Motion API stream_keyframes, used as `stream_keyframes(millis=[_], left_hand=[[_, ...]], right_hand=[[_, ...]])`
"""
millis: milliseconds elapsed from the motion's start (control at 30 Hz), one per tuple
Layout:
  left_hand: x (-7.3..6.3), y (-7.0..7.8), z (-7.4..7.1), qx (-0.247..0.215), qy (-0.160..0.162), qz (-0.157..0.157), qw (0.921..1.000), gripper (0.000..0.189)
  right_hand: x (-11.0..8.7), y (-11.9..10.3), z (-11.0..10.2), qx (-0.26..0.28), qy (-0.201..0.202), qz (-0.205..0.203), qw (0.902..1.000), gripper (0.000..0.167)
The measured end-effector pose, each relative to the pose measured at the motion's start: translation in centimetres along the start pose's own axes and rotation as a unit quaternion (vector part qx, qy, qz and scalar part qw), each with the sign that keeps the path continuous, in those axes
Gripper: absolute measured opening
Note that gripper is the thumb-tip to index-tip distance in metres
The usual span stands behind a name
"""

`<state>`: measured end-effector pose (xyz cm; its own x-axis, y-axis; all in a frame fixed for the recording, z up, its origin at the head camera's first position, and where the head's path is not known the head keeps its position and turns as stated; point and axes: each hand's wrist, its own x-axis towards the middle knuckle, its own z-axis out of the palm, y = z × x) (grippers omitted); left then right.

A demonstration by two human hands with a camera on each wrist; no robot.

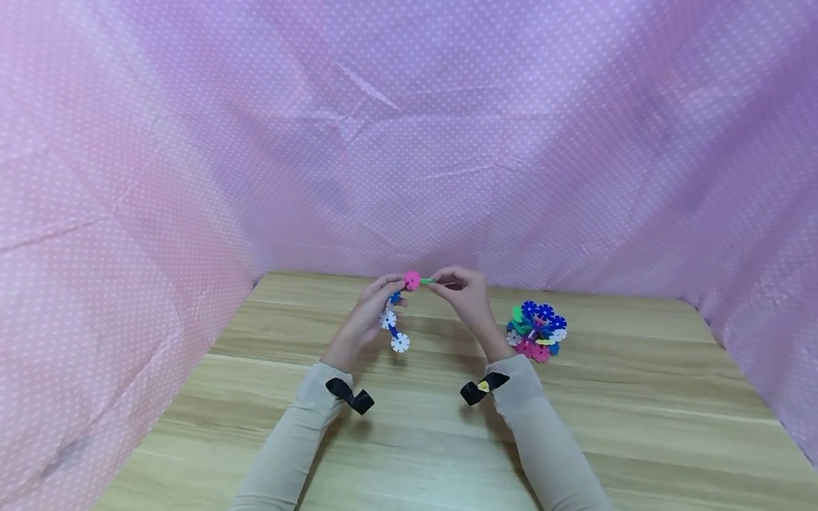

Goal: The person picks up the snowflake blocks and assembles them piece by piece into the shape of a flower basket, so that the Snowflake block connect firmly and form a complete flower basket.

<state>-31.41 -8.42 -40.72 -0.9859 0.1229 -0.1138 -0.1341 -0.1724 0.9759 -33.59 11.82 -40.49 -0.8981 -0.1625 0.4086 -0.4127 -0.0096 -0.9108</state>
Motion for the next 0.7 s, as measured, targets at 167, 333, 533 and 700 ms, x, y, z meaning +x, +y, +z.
stream_keyframes(millis=[167,333,533,700], left_hand=[[0.16,-0.17,0.04,0.009,-0.019,-0.009,0.9997,0.028],[0.23,-0.17,0.11,0.004,-0.016,-0.015,0.9998,0.017],[0.05,0.02,0.24,-0.023,-0.019,-0.015,0.9994,0.008],[-0.19,0.10,0.24,-0.024,-0.031,-0.011,0.9992,0.012]], right_hand=[[-0.08,-0.13,0.22,-0.015,-0.009,-0.012,0.9998,0.015],[-0.12,-0.36,0.35,-0.040,-0.026,-0.024,0.9986,0.012],[0.01,-0.26,0.34,-0.034,-0.046,-0.052,0.9970,0.008],[-0.16,-0.42,0.19,-0.043,-0.057,-0.066,0.9952,0.005]])
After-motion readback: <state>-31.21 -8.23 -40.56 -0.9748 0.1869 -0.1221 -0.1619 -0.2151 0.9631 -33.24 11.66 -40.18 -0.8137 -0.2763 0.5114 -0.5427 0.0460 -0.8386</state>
